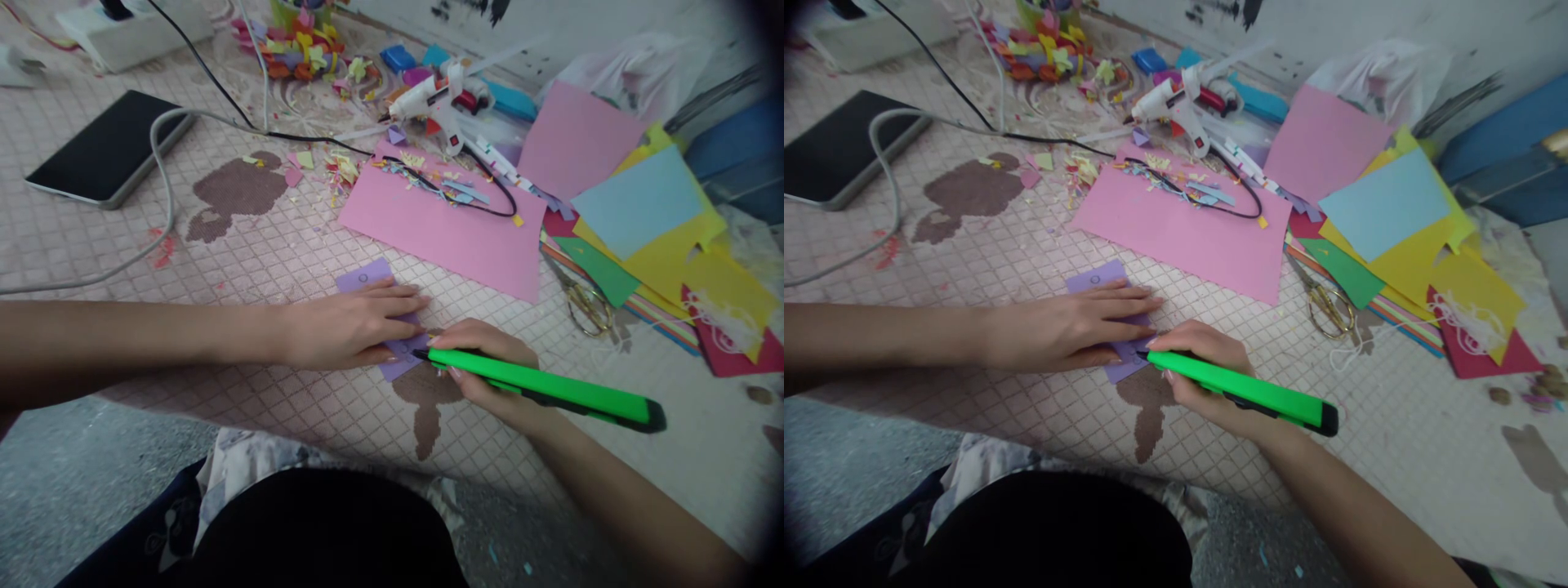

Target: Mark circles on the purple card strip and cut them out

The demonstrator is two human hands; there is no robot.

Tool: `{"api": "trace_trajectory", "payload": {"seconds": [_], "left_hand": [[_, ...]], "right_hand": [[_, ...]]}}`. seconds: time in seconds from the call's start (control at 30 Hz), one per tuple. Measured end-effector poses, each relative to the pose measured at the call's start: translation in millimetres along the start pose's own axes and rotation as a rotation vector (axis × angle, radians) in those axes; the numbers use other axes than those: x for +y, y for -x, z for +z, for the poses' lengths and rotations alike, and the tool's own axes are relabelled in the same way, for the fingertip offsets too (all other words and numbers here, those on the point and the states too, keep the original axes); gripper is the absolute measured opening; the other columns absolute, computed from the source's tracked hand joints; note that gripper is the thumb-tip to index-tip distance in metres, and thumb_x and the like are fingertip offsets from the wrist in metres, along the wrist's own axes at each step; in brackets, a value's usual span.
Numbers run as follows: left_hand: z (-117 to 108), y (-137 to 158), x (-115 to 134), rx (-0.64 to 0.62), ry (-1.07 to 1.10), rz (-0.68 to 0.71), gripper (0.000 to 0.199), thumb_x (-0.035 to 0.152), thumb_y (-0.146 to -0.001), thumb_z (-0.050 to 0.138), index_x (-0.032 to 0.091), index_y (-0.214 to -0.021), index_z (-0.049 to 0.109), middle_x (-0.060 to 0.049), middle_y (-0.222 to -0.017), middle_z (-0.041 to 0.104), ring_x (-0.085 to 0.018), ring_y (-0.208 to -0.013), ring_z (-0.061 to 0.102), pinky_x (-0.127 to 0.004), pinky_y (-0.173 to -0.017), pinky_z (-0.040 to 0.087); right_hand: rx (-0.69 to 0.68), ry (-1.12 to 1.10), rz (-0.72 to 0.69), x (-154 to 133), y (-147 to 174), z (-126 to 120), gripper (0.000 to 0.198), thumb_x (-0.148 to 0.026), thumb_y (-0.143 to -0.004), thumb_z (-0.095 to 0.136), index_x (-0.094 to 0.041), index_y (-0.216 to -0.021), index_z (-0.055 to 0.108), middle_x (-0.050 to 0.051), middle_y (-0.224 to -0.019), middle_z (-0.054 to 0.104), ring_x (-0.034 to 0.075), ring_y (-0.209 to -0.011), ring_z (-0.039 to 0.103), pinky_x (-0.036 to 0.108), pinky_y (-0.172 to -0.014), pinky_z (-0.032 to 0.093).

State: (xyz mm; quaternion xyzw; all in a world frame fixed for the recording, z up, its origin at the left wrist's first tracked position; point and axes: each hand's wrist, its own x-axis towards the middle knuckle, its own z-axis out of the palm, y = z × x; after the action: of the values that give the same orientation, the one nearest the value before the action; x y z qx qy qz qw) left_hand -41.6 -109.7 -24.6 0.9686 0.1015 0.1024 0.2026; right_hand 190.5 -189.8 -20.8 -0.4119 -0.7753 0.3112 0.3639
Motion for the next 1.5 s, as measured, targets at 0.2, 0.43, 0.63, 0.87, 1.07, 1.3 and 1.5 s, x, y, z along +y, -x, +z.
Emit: {"api": "trace_trajectory", "payload": {"seconds": [0.2, 0.43, 0.63, 0.87, 1.07, 1.3, 1.5], "left_hand": [[2.7, 0.4, -1.7, 0.006, 0.011, 0.007, 0.037, 0.022, -0.095, 0.053, 0.012, -0.130, 0.056, -0.020, -0.145, 0.046, -0.031, -0.140, 0.038, -0.053, -0.116, 0.030], [2.9, -0.2, -1.4, 0.007, -0.009, 0.013, 0.037, 0.023, -0.096, 0.052, 0.012, -0.131, 0.056, -0.020, -0.145, 0.046, -0.032, -0.140, 0.038, -0.053, -0.115, 0.031], [2.4, 0.1, -0.4, -0.003, -0.030, 0.008, 0.037, 0.025, -0.096, 0.053, 0.011, -0.130, 0.057, -0.020, -0.146, 0.045, -0.032, -0.140, 0.037, -0.054, -0.116, 0.030], [4.2, 0.0, -0.4, 0.002, -0.056, 0.002, 0.037, 0.026, -0.096, 0.052, 0.012, -0.130, 0.057, -0.019, -0.146, 0.045, -0.031, -0.140, 0.037, -0.052, -0.116, 0.030], [7.0, 0.0, 0.4, -0.007, -0.115, -0.007, 0.036, 0.029, -0.098, 0.050, 0.015, -0.131, 0.057, -0.016, -0.148, 0.044, -0.028, -0.141, 0.037, -0.049, -0.117, 0.029], [9.3, 2.4, 3.0, -0.010, -0.237, -0.003, 0.038, 0.030, -0.099, 0.048, 0.014, -0.133, 0.055, -0.016, -0.148, 0.044, -0.030, -0.140, 0.039, -0.050, -0.116, 0.030], [9.7, 2.7, 2.7, -0.001, -0.246, -0.011, 0.039, 0.033, -0.098, 0.049, 0.017, -0.133, 0.055, -0.014, -0.148, 0.045, -0.028, -0.139, 0.040, -0.047, -0.116, 0.029]], "right_hand": [[-0.022, 0.007, 0.013, -0.3, 0.7, 0.8, 0.024, -0.012, -0.083, 0.059, -0.021, -0.102, 0.068, 0.004, -0.092, 0.070, 0.016, -0.085, 0.067, 0.029, -0.074, 0.054], [-0.022, 0.025, 0.002, -0.6, 0.9, 1.5, 0.026, -0.010, -0.081, 0.059, -0.022, -0.102, 0.068, 0.004, -0.093, 0.070, 0.017, -0.088, 0.067, 0.030, -0.076, 0.055], [0.021, -0.022, 0.032, 1.5, 4.3, -0.8, 0.027, -0.011, -0.081, 0.060, -0.024, -0.104, 0.068, 0.002, -0.092, 0.070, 0.015, -0.083, 0.065, 0.029, -0.073, 0.054], [0.058, 0.029, -0.003, -2.2, 2.8, 2.1, 0.027, -0.008, -0.079, 0.060, -0.022, -0.101, 0.069, 0.002, -0.089, 0.071, 0.015, -0.080, 0.066, 0.028, -0.072, 0.055], [0.018, 0.045, -0.089, -5.9, 1.5, 0.3, 0.030, -0.006, -0.078, 0.058, -0.019, -0.103, 0.068, 0.005, -0.086, 0.070, 0.015, -0.078, 0.066, 0.027, -0.067, 0.055], [0.102, 0.095, -0.017, -7.2, 2.1, 3.6, 0.026, -0.006, -0.077, 0.060, -0.021, -0.097, 0.069, 0.001, -0.081, 0.071, 0.013, -0.073, 0.066, 0.026, -0.068, 0.055], [0.107, 0.095, -0.010, -6.0, 2.9, 5.7, 0.025, -0.006, -0.077, 0.060, -0.021, -0.095, 0.069, 0.001, -0.081, 0.071, 0.012, -0.072, 0.066, 0.025, -0.068, 0.055]]}}
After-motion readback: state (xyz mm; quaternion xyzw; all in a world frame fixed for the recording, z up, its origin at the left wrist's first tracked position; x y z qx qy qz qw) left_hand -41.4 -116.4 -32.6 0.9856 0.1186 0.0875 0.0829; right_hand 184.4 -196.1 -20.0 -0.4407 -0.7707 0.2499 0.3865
